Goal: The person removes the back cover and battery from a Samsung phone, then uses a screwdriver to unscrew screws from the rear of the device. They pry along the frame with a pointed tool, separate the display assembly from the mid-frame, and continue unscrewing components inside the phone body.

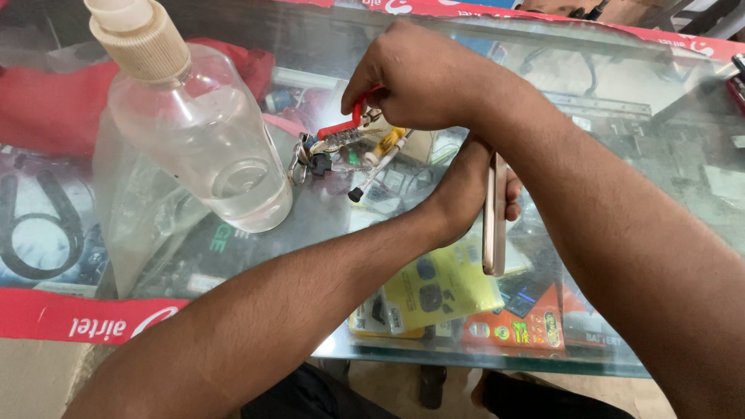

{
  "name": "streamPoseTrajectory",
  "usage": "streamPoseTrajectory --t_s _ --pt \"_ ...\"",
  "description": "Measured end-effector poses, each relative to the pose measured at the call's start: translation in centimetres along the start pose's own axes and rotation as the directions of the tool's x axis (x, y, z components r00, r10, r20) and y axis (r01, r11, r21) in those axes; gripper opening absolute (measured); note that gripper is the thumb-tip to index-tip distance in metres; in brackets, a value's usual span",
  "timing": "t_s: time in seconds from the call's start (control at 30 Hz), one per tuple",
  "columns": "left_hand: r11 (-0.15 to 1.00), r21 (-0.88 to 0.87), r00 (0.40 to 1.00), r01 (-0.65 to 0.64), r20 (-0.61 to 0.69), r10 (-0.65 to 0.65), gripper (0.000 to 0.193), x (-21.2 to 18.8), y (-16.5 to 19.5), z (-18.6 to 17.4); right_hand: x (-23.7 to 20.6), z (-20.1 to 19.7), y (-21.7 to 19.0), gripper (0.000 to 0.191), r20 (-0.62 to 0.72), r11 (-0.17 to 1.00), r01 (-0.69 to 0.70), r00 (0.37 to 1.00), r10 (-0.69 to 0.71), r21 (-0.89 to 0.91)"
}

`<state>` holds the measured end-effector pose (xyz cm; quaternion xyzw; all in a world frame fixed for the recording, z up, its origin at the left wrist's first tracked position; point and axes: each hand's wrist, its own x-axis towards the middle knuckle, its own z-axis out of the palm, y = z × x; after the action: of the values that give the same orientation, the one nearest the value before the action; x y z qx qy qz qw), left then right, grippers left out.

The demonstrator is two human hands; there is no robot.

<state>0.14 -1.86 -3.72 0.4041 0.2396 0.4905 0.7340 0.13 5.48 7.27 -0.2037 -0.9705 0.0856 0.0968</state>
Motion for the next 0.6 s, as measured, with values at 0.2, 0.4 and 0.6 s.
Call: streamPoseTrajectory --t_s 0.2,0.4,0.6 --pt "1.0 0.015 1.0 0.026 -0.013 -0.026 0.049 -0.3 0.4 0.2 -0.3 -0.2 0.2 0.036 -0.011 0.996 0.084 0.996 -0.084 0.028" --pt "0.998 0.02 0.997 0.055 -0.057 -0.054 0.042 -0.3 0.7 0.3 -0.7 -0.3 0.9 0.039 -0.171 0.99 0.114 0.98 -0.098 0.088" --pt "0.999 0.019 0.997 0.046 -0.061 -0.045 0.039 -0.1 0.2 0.1 -0.7 -0.5 -0.1 0.029 -0.012 0.99 0.136 0.991 -0.136 0.048"
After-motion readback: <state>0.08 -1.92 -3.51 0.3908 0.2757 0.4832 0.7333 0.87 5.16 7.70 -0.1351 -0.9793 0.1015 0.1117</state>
